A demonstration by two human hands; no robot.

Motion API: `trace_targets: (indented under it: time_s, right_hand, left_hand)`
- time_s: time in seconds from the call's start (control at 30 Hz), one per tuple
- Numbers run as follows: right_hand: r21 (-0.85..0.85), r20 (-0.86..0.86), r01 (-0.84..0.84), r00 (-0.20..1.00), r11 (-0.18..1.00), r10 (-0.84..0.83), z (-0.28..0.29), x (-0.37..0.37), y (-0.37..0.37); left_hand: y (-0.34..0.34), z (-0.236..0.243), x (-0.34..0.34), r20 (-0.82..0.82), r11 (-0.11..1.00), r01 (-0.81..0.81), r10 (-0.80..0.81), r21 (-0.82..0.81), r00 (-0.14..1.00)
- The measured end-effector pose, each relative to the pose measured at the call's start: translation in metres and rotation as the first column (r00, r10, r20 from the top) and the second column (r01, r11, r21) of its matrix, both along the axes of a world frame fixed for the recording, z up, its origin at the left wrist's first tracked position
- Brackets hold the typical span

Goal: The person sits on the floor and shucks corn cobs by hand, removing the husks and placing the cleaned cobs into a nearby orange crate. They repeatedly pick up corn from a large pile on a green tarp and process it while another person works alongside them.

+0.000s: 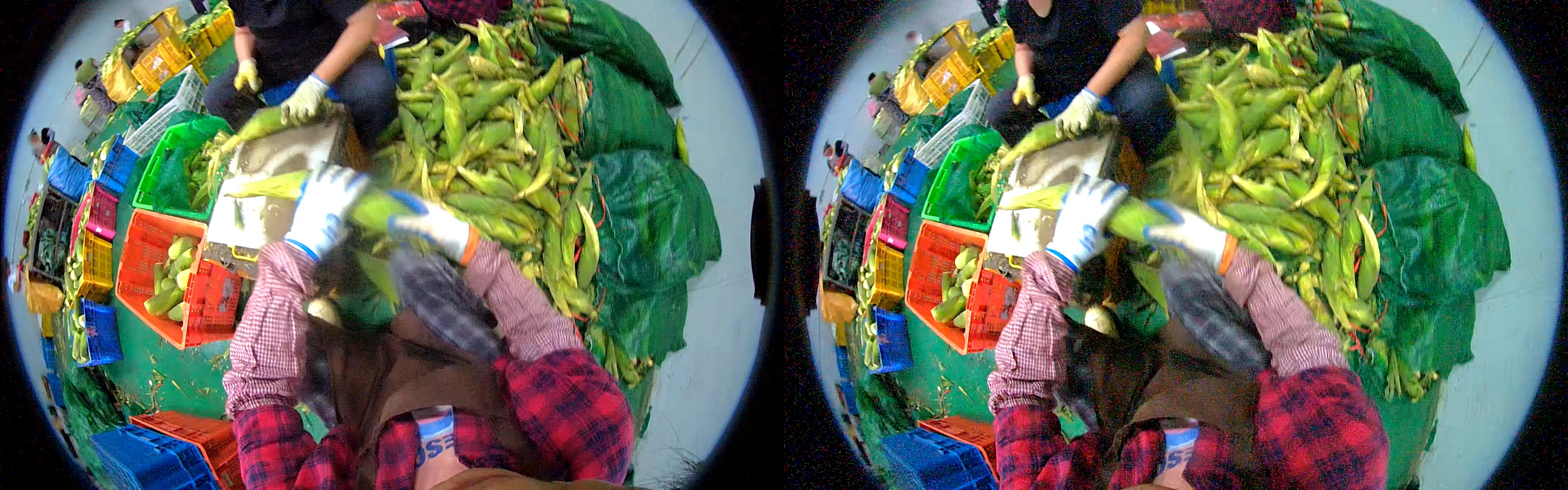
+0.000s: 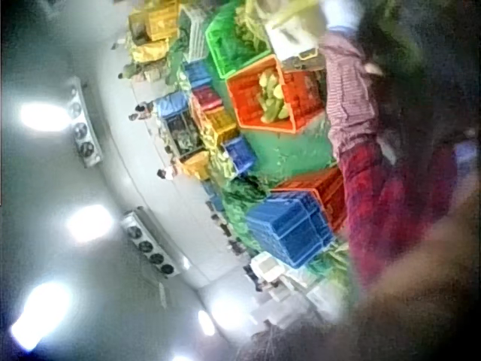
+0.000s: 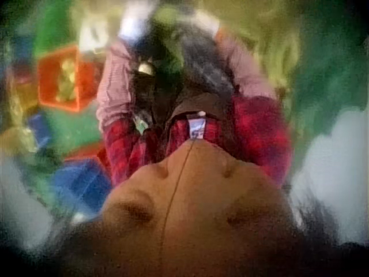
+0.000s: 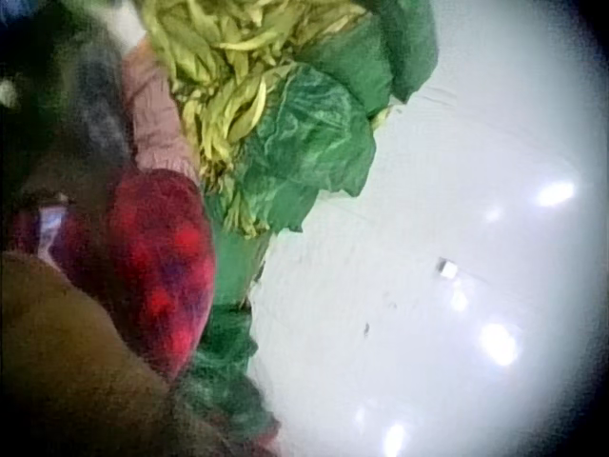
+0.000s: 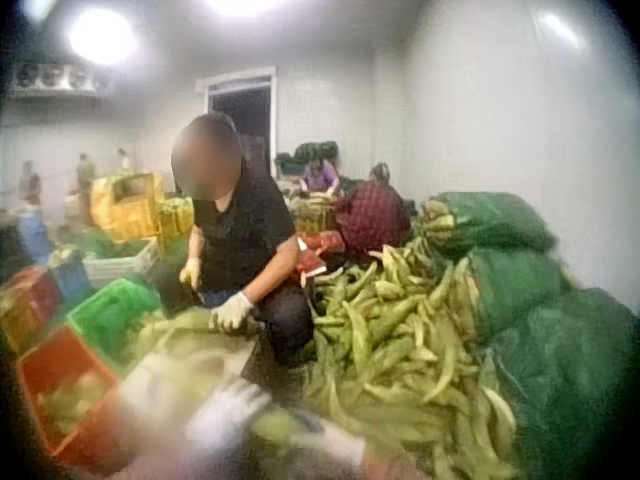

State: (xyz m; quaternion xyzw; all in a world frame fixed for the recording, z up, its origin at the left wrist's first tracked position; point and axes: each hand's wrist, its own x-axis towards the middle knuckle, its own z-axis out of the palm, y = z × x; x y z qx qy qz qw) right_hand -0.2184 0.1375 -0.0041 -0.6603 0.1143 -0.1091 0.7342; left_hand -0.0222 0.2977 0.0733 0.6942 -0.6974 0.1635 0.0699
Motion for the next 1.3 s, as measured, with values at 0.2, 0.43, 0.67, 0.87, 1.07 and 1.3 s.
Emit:
trace_targets:
  time_s: [0.2,0.43,0.67,0.87,1.07,1.3]
  right_hand:
    - [0.241,-0.243,0.453,0.884,0.858,-0.399,-0.068,-0.048,-0.079]
    - [-0.618,-0.728,-0.054,0.416,0.785,-0.544,-0.198,-0.165,-0.123]
    - [-0.615,-0.788,-0.419,0.287,0.668,-0.545,-0.276,-0.184,-0.096]
    - [-0.568,-0.804,-0.520,0.188,0.637,-0.564,-0.258,-0.145,-0.077]
    - [-0.518,-0.807,-0.239,0.455,0.821,-0.377,-0.231,-0.176,-0.084]
    - [-0.593,-0.544,0.340,0.500,0.730,-0.674,-0.170,-0.179,-0.083]
  left_hand:
    - [0.026,0.000,0.053,-0.081,0.931,-0.360,0.363,0.049,0.928]
    - [0.033,-0.029,0.084,-0.049,0.708,-0.543,0.627,0.451,0.777]
    - [0.027,-0.046,0.092,-0.023,0.703,-0.545,0.622,0.456,0.783]
    - [0.037,-0.048,0.103,-0.054,0.686,-0.558,0.652,0.466,0.757]
    - [0.035,-0.042,0.112,-0.010,0.679,-0.674,0.707,0.291,0.707]
    - [0.014,-0.031,0.090,-0.127,0.853,-0.521,0.519,0.024,0.845]
